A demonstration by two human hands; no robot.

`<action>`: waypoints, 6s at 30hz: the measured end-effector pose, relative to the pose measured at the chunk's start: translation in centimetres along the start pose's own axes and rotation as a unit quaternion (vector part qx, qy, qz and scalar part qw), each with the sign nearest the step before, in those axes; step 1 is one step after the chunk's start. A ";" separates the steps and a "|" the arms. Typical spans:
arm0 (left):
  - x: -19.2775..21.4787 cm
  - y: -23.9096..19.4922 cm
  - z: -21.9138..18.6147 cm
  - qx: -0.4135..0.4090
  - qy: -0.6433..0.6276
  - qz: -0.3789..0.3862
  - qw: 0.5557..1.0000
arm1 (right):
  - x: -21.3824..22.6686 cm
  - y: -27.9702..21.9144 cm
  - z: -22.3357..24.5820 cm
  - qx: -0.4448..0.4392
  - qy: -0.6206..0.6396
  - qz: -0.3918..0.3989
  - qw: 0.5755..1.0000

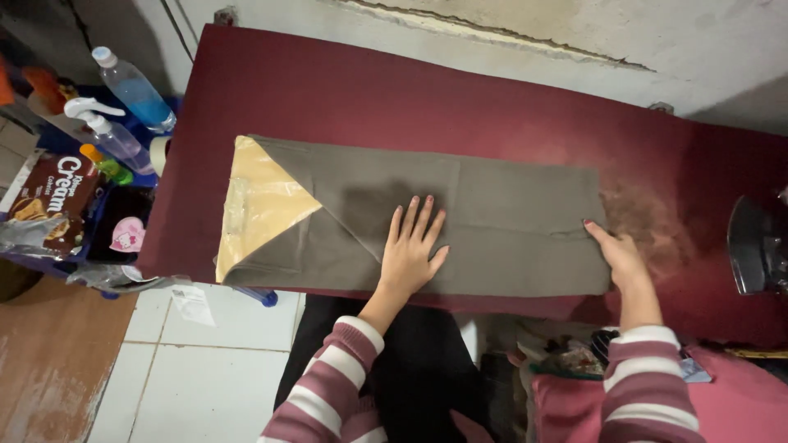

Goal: Folding t-shirts using a plastic folding template on an ironing board.

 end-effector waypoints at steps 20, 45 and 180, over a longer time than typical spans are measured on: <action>1.4 -0.4 0.9 0.004 -0.051 -0.019 0.999 | -15.5 -31.9 38.9 0.355 0.222 0.133 0.898; 9.7 -12.3 17.9 0.367 -0.176 0.113 0.907 | -31.3 -25.8 28.0 0.373 0.254 0.409 0.793; 1.3 1.1 1.8 0.225 0.218 0.152 0.938 | -7.0 -20.1 8.5 0.413 -0.142 -0.023 0.899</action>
Point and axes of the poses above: each hand's wrist, its own y-axis towards the middle knuckle, its own x-axis out of the back of the hand, z = x × y, the point moved 10 cm from there along y, towards the middle knuckle, and after that the axes turned 9 degrees about z, right-handed, at the moved point
